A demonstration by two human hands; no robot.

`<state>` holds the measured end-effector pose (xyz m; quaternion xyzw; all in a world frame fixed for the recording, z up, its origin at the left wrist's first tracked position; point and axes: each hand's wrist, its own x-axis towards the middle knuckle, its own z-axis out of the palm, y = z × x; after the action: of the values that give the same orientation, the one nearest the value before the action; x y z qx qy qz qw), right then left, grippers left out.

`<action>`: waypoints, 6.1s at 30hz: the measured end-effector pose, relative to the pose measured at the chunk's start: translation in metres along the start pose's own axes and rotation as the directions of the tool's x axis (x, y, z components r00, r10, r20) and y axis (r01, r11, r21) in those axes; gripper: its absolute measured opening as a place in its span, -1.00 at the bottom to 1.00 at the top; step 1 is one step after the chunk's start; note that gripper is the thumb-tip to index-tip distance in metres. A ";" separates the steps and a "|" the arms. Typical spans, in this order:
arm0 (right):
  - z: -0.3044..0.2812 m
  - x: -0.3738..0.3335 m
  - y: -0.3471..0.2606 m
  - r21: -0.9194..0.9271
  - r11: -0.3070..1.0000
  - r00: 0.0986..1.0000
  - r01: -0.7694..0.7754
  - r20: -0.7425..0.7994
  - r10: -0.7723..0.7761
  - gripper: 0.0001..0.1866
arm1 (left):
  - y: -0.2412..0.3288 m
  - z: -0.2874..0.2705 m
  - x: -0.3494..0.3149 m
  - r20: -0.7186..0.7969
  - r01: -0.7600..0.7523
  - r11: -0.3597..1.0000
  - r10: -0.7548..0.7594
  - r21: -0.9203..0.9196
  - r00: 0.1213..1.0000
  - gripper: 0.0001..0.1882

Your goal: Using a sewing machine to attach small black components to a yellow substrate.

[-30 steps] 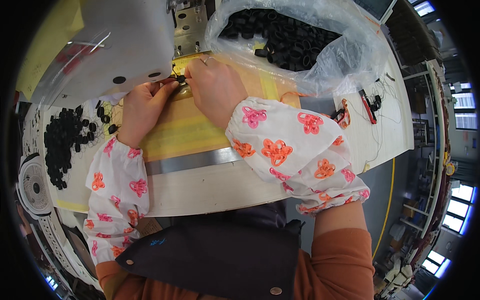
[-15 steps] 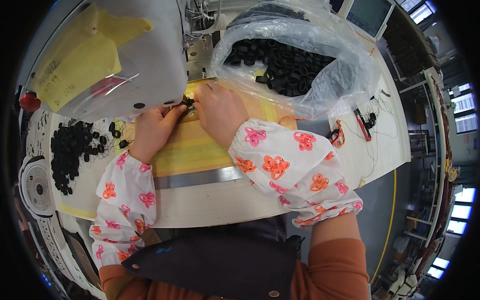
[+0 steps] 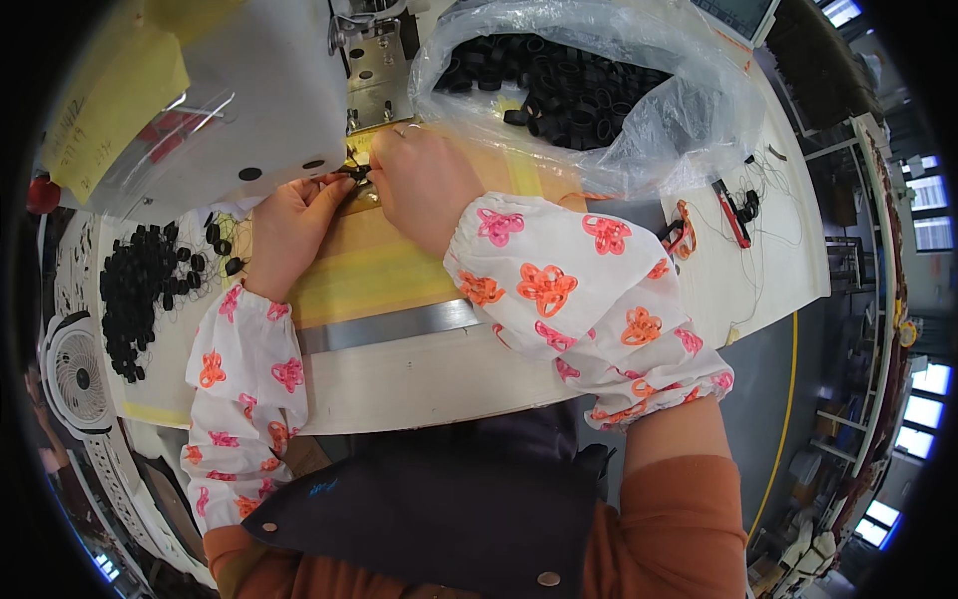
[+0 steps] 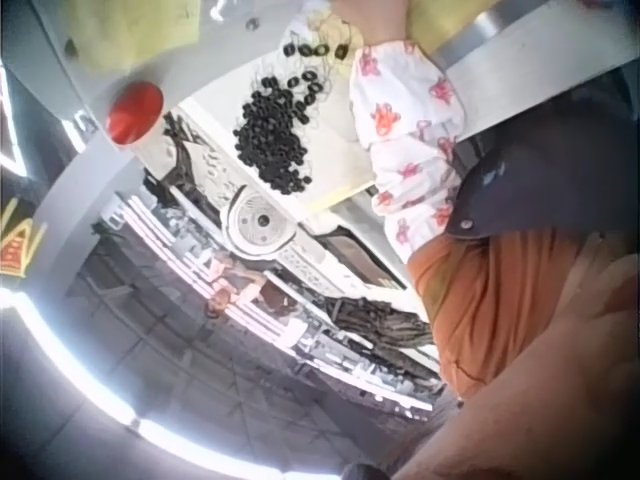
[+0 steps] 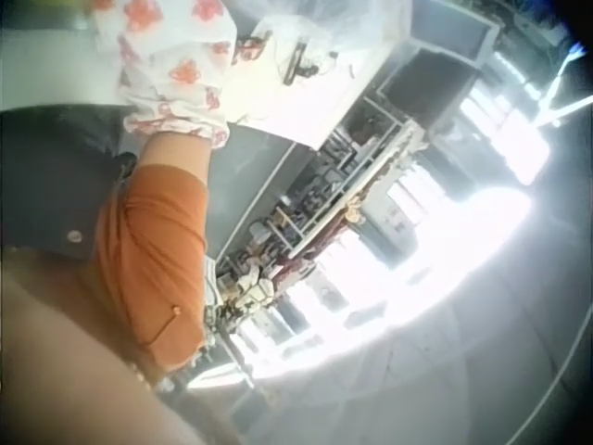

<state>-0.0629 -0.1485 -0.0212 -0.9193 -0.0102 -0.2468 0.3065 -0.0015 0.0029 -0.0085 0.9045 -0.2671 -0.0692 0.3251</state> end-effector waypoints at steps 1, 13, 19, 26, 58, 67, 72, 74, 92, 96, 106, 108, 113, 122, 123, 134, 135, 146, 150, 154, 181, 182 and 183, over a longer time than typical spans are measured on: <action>0.000 0.000 0.000 -0.015 1.000 1.000 0.018 -0.023 -0.019 -0.91 | -0.001 0.000 0.000 -0.019 -0.026 1.000 0.025 -0.013 1.000 -0.70; 0.001 -0.006 0.003 0.087 0.992 0.995 0.091 -0.057 -0.086 -0.89 | 0.003 0.005 -0.007 -0.269 -0.299 0.952 0.304 0.060 0.914 -0.74; -0.027 -0.005 -0.001 0.051 0.995 0.988 0.082 -0.133 -0.075 -0.90 | -0.007 -0.016 -0.049 -0.242 -0.261 0.945 0.305 0.195 0.921 -0.71; -0.066 0.025 0.053 -0.474 0.880 0.996 -0.009 -0.083 -0.035 -0.91 | -0.060 -0.056 -0.050 -0.368 -0.024 0.998 0.042 0.055 0.929 -0.81; -0.024 -0.017 -0.017 0.577 0.693 0.897 -0.431 0.358 0.260 -0.81 | -0.005 0.004 -0.014 -0.219 -0.251 0.956 0.215 -0.152 0.952 -0.76; -0.025 -0.017 -0.021 0.373 0.912 0.983 -0.170 0.136 0.127 -0.82 | 0.011 -0.002 -0.018 -0.047 -0.138 0.888 0.130 -0.438 0.990 -0.77; -0.007 -0.030 -0.016 0.070 0.989 0.988 0.134 0.067 -0.138 -0.80 | 0.008 0.005 -0.019 -0.002 -0.187 0.936 0.195 -0.298 0.981 -0.76; -0.009 -0.033 -0.021 -0.010 0.990 0.988 0.138 0.071 -0.137 -0.77 | 0.009 0.004 -0.021 0.012 -0.197 0.940 0.208 -0.280 0.978 -0.77; -0.010 -0.028 -0.018 0.087 0.941 0.945 0.326 0.011 -0.328 -0.80 | 0.006 -0.009 -0.021 0.084 -0.318 0.918 0.346 -0.237 0.935 -0.85; -0.014 -0.022 -0.015 0.345 0.937 0.998 0.051 0.016 -0.060 -0.83 | 0.008 -0.004 -0.017 0.026 -0.271 0.934 0.284 -0.232 0.958 -0.82; -0.007 -0.014 -0.011 0.345 0.934 0.996 -0.090 0.004 0.095 -0.87 | 0.000 0.005 -0.014 -0.085 -0.215 0.969 0.205 -0.126 0.975 -0.80; -0.005 -0.014 -0.010 0.308 0.948 0.996 -0.076 -0.022 0.087 -0.88 | 0.005 0.004 -0.014 -0.097 -0.182 0.978 0.173 -0.101 0.980 -0.80; -0.007 -0.009 -0.004 0.293 0.947 0.990 -0.132 -0.004 0.139 -0.89 | 0.011 0.004 -0.007 -0.079 -0.048 0.993 0.040 -0.104 0.996 -0.75; -0.007 -0.002 -0.005 0.260 0.955 0.990 -0.144 0.036 0.139 -0.90 | 0.003 0.007 -0.004 -0.105 0.021 0.974 -0.046 -0.225 0.993 -0.74; -0.007 -0.003 -0.005 0.257 0.955 0.989 -0.147 0.035 0.143 -0.90 | 0.003 0.008 -0.004 -0.123 0.014 0.969 -0.045 -0.246 0.991 -0.75; -0.009 0.002 -0.001 0.193 0.980 0.999 -0.047 0.010 0.046 -0.88 | 0.004 0.004 -0.001 -0.079 0.006 0.988 -0.019 -0.156 0.997 -0.73; -0.010 0.002 0.000 0.195 0.980 0.999 -0.046 0.008 0.045 -0.88 | 0.003 0.004 0.000 -0.073 -0.008 0.990 -0.003 -0.139 0.997 -0.72; -0.010 0.004 -0.003 0.087 0.991 0.995 -0.098 0.035 0.095 -0.86 | 0.000 0.002 0.001 -0.047 0.031 0.994 -0.037 -0.108 0.998 -0.69; -0.009 0.006 -0.007 0.085 0.988 0.990 -0.132 0.062 0.127 -0.86 | 0.003 -0.004 -0.002 -0.013 0.129 0.984 -0.131 -0.121 0.991 -0.70; -0.008 0.004 -0.003 0.113 0.984 0.990 -0.135 0.066 0.128 -0.85 | 0.000 0.001 -0.003 -0.041 0.060 0.989 -0.067 -0.138 0.997 -0.70; -0.025 -0.003 -0.024 0.327 0.804 0.841 -0.496 0.411 0.352 -0.85 | -0.002 0.011 -0.045 -0.150 -0.325 0.945 0.316 -0.040 0.937 -0.87; -0.025 -0.005 -0.026 0.351 0.758 0.799 -0.551 0.485 0.356 -0.83 | -0.005 0.010 -0.049 -0.132 -0.392 0.916 0.380 -0.082 0.915 -0.89; -0.029 -0.007 -0.025 0.347 0.760 0.800 -0.549 0.481 0.358 -0.83 | -0.003 0.009 -0.050 -0.112 -0.466 0.874 0.453 -0.139 0.884 -0.90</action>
<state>-0.0863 -0.1439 0.0097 -0.8201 0.0978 0.0331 0.5628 -0.0449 0.0263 -0.0201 0.7876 -0.4552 0.0228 0.4146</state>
